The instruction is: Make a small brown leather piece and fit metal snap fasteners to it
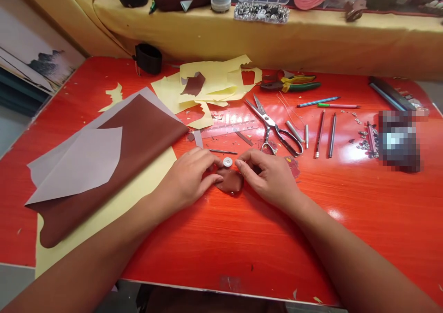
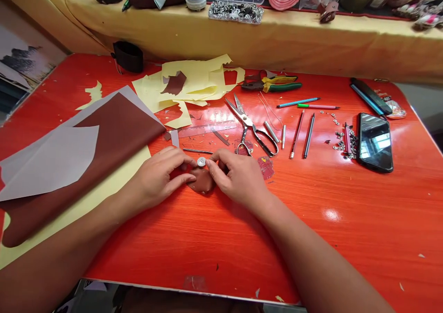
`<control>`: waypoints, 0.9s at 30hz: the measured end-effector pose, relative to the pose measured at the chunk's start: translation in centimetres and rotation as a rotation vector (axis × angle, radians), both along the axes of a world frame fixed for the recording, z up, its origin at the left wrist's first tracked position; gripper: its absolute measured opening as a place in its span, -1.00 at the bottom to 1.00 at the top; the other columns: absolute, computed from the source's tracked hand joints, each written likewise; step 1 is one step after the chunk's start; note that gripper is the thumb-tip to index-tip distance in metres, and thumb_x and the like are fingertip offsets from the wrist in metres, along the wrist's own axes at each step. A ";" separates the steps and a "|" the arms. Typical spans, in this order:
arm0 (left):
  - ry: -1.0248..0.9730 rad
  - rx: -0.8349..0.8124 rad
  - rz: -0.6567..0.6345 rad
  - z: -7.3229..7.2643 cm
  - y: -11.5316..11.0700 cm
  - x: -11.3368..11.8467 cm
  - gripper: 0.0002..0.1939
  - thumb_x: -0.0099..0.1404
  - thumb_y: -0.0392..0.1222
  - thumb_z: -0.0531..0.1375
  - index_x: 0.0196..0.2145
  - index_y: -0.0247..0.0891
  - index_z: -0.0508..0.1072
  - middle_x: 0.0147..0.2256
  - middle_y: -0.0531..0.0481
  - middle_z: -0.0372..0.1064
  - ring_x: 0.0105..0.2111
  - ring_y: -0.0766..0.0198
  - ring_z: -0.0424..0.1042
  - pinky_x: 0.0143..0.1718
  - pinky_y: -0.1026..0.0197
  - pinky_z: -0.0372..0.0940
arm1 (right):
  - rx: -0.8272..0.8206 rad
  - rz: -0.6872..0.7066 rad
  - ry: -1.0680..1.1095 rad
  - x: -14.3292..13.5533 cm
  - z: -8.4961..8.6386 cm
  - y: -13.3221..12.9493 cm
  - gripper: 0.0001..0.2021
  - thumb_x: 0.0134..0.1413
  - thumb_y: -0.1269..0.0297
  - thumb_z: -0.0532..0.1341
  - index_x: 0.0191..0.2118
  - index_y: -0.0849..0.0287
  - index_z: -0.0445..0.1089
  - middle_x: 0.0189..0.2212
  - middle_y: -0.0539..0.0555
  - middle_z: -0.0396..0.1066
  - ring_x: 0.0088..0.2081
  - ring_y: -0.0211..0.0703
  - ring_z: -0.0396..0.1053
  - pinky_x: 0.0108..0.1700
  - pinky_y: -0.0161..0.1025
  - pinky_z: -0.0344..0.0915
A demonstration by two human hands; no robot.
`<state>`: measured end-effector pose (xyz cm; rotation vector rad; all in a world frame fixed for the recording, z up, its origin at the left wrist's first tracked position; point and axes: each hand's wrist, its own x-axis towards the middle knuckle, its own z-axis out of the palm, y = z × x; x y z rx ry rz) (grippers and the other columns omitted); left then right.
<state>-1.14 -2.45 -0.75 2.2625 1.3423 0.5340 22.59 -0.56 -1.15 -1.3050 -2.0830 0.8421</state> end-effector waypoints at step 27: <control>-0.365 -0.191 0.157 0.8 -0.9 1.6 -0.71 0.46 -0.15 0.22 0.11 -0.07 0.48 -0.12 0.02 0.53 -0.10 0.16 0.51 0.01 0.11 0.36 | -0.083 0.073 0.023 0.1 0.2 -0.1 -0.77 0.34 0.13 0.25 -0.29 0.11 0.55 -0.51 -0.02 0.52 -0.47 -0.23 0.36 -0.37 -0.28 0.15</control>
